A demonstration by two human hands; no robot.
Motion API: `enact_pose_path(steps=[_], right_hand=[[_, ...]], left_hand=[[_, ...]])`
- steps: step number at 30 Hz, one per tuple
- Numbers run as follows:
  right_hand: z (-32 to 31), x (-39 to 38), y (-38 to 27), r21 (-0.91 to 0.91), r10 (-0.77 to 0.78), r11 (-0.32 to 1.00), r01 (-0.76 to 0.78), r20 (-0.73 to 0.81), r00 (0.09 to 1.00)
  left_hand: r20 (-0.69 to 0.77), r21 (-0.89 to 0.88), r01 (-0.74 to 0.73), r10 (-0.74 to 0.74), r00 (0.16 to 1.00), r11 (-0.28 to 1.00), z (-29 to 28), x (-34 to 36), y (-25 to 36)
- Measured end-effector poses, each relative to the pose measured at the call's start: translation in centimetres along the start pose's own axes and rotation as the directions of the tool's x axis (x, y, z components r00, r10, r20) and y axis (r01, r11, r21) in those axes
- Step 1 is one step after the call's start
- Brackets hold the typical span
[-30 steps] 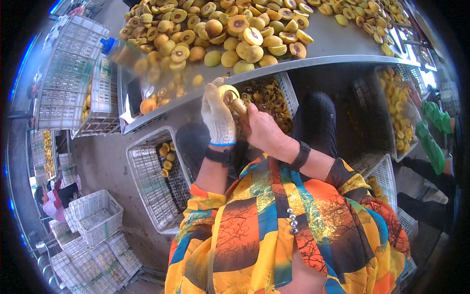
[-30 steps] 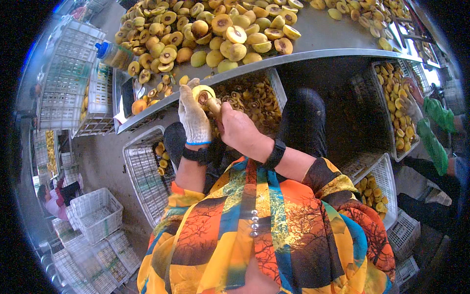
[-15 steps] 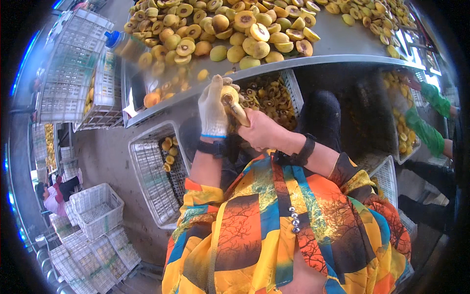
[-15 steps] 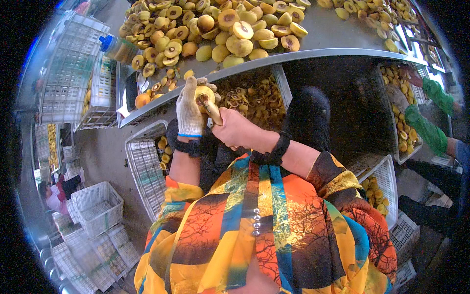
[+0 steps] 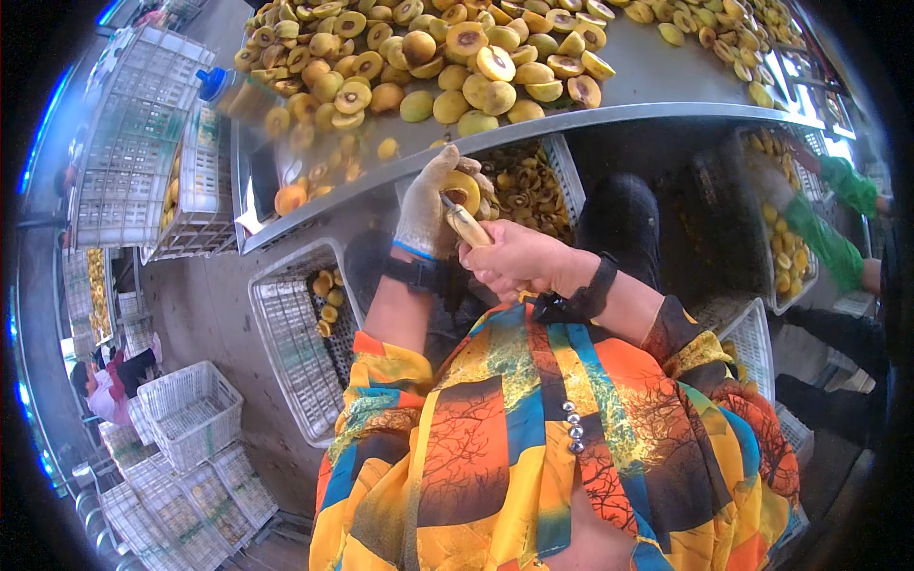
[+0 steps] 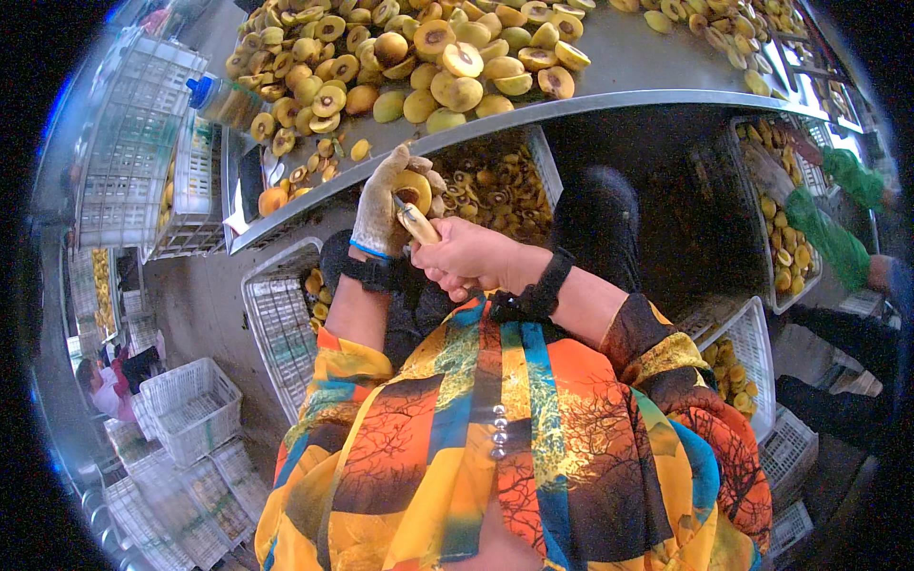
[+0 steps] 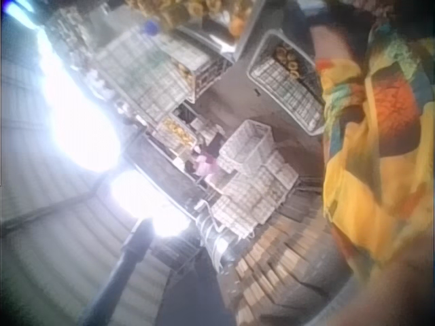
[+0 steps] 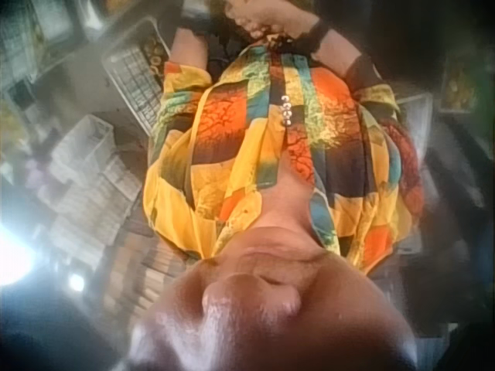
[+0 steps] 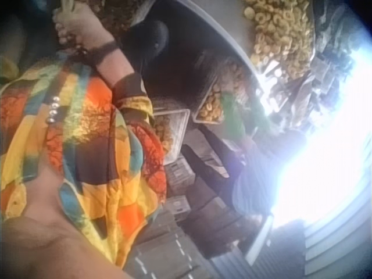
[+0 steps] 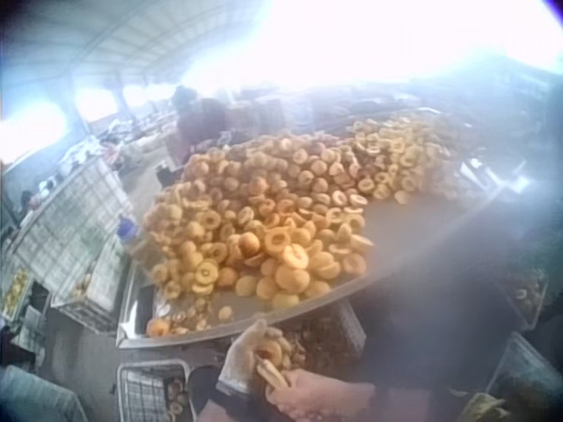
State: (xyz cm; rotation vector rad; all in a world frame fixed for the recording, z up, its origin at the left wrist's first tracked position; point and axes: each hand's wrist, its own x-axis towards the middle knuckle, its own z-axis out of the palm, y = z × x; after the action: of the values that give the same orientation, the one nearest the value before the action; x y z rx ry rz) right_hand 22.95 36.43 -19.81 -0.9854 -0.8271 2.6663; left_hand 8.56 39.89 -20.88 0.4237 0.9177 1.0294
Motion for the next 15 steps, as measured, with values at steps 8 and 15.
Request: enact_pose_path(steps=[8,15], right_hand=[[-2.0,0.5,0.2,0.042,-0.103,0.995,0.095,0.441,0.891],[-8.3,3.4,5.8,-0.992,-0.517,-0.026,-0.123,-0.092,0.851]], left_hand=[[-0.314,-0.140,-0.339,0.283,0.906,0.930,-1.2,-2.4,2.4],[-0.238,0.871,0.487,0.811,0.535,-0.066,-12.9,-8.6,8.1]])
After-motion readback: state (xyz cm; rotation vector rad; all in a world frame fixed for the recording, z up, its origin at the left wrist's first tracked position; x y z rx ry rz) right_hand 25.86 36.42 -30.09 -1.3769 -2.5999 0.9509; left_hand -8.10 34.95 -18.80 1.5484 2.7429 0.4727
